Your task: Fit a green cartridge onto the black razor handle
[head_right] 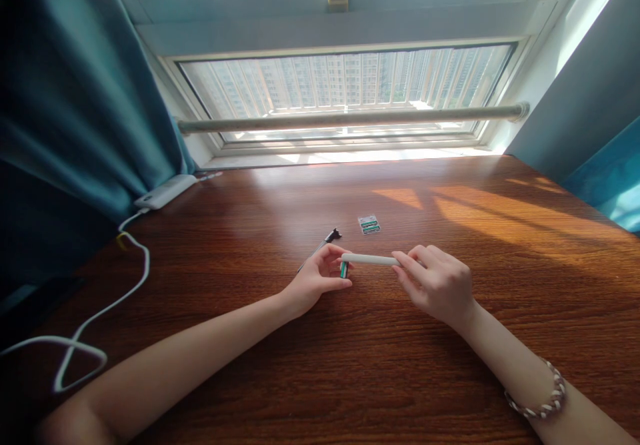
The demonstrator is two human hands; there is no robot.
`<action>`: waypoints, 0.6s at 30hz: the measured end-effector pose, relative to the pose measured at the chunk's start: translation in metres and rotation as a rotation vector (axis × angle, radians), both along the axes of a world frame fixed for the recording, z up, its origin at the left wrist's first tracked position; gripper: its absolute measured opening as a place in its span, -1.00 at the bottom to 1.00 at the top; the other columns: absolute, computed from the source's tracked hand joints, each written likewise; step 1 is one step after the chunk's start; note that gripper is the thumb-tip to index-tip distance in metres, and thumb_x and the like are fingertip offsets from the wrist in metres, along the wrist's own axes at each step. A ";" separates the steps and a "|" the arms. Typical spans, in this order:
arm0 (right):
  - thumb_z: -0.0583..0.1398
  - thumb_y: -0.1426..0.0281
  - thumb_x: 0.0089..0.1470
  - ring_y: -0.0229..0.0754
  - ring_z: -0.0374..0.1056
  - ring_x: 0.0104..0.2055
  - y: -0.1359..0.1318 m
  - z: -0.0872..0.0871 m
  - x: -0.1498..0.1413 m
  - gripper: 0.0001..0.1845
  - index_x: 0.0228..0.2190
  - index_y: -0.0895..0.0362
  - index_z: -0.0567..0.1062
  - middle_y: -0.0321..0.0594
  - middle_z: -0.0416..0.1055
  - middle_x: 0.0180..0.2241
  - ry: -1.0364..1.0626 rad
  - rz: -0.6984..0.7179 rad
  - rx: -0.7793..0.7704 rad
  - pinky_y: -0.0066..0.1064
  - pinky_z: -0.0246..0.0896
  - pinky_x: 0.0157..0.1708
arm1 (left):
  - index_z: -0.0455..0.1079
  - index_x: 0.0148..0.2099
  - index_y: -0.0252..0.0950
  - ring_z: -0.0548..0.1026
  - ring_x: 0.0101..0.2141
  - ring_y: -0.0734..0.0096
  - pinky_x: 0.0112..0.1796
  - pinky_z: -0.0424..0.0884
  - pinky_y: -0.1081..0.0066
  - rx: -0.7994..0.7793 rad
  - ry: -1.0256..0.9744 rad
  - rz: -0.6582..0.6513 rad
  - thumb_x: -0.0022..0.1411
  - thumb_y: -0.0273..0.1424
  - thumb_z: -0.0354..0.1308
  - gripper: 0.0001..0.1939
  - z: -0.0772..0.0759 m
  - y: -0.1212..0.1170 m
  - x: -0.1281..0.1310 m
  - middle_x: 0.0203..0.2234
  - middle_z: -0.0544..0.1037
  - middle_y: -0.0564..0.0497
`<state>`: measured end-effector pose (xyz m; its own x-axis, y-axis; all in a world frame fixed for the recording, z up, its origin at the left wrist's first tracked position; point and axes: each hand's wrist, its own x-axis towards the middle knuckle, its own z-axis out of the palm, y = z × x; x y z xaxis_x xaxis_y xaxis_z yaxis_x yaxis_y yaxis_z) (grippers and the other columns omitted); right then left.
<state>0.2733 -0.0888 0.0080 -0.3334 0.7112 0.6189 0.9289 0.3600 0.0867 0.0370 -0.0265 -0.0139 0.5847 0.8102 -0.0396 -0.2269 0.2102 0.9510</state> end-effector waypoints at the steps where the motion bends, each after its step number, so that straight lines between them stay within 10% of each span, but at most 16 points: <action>1: 0.19 0.35 -0.01 -0.28 0.25 -0.44 0.000 0.000 0.000 -0.76 -0.23 0.07 0.50 -0.30 0.41 -0.49 0.003 -0.012 0.005 -0.45 0.03 -0.41 | 0.26 -0.25 -0.28 0.41 -0.26 0.45 -0.17 0.30 0.35 -0.001 -0.004 0.000 -0.23 -0.52 0.36 -0.55 0.000 0.000 0.000 -0.33 0.45 0.05; 18: 0.19 0.38 -0.02 -0.30 0.24 -0.46 -0.005 0.002 -0.008 -0.75 -0.22 0.07 0.50 -0.28 0.41 -0.47 0.020 0.128 -0.047 -0.46 0.05 -0.44 | 0.19 -0.31 -0.31 0.42 -0.27 0.47 -0.19 0.32 0.36 -0.012 0.004 0.050 -0.27 -0.57 0.35 -0.54 -0.003 -0.002 0.004 -0.27 0.42 0.00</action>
